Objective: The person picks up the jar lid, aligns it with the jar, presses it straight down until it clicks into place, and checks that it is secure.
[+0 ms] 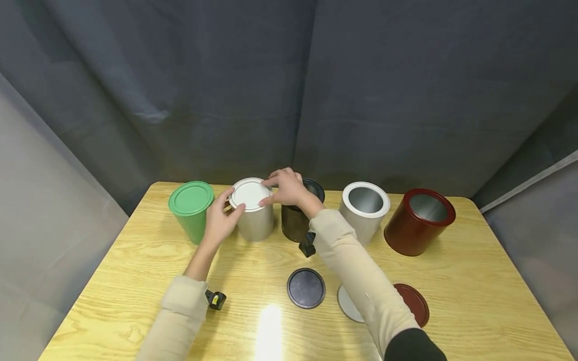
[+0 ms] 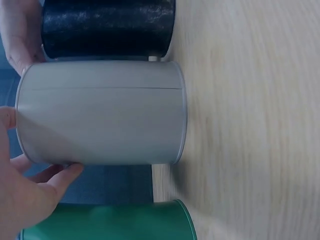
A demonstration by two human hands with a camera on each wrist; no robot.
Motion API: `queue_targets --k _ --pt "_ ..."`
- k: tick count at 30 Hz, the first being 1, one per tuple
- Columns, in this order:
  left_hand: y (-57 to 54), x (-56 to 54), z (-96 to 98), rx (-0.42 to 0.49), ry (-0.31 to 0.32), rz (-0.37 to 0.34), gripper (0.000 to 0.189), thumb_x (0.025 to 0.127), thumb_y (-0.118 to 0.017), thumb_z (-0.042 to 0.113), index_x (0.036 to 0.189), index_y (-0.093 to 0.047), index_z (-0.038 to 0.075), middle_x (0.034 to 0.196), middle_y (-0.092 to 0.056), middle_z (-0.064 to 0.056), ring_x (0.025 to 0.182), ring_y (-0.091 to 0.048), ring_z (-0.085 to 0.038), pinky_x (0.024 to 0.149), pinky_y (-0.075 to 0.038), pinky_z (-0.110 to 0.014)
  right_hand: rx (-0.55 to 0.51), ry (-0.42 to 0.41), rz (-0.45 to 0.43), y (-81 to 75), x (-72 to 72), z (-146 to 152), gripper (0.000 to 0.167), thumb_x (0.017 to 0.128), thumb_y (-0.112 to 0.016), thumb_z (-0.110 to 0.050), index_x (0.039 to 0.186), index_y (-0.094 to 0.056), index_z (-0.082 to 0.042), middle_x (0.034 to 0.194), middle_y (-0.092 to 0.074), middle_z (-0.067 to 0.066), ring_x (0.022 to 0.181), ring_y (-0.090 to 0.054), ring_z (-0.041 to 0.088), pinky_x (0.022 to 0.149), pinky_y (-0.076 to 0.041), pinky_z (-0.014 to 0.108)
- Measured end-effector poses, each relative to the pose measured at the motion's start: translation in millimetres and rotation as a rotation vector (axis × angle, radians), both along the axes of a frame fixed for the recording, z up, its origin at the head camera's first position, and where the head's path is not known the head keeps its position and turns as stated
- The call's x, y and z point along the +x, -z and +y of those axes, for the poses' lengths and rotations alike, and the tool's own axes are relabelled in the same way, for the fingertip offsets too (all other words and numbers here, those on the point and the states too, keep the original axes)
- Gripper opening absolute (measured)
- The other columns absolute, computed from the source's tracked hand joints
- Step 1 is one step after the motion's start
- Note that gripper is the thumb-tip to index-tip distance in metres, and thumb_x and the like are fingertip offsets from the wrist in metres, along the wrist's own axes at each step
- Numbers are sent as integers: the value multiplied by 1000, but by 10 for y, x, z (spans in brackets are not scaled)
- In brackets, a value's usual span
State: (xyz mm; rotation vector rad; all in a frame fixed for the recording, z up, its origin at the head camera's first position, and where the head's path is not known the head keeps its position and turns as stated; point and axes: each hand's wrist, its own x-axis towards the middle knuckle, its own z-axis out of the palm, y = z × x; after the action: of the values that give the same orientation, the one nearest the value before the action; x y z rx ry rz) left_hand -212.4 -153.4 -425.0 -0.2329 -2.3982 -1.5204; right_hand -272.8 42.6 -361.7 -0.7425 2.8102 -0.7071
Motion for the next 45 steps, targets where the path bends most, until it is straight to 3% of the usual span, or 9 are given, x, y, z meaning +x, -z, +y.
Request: queue_targets --k 13,20,24,30,38,45 --pt "-25 12 8 47 12 -39 48 83 -64 8 123 -46 -11 128 -46 -25 106 -52 -41 85 -46 -44 3 69 -18 61 26 3 60 71 -73 -47 124 -58 -22 131 -46 9 120 -31 27 96 -19 46" --pt "-133 47 56 -153 5 -55 52 88 -57 14 130 -39 -9 128 -43 -27 108 -51 -38 82 -48 -39 -69 77 52 97 94 46 60 73 -73 -45 125 -58 -20 130 -46 10 118 -32 28 95 -19 49" --pt "-187 73 46 -181 -5 -65 53 88 -57 15 133 -37 -5 127 -43 -26 108 -51 -38 83 -48 -42 -135 91 97 95 150 62 59 73 -73 -43 124 -59 -17 128 -48 11 116 -34 29 94 -22 50" --pt "-251 143 22 -186 -25 -69 58 86 -60 18 135 -36 -3 131 -41 -24 107 -52 -40 83 -47 -44 -228 95 140 45 262 86 55 73 -74 -40 120 -61 -15 121 -54 9 109 -41 29 88 -29 49" --pt "-350 296 2 -178 -46 -41 59 83 -64 17 133 -39 -1 129 -46 -24 104 -53 -43 75 -50 -44 -331 103 147 56 406 127 55 74 -74 -38 122 -60 -15 118 -56 8 107 -43 27 93 -28 51" --pt "-320 403 -42 -217 -46 -10 61 82 -67 16 133 -38 0 129 -44 -27 105 -51 -46 75 -50 -46 -387 80 164 71 539 193 57 73 -75 -35 121 -60 -9 117 -57 9 108 -43 28 94 -30 48"
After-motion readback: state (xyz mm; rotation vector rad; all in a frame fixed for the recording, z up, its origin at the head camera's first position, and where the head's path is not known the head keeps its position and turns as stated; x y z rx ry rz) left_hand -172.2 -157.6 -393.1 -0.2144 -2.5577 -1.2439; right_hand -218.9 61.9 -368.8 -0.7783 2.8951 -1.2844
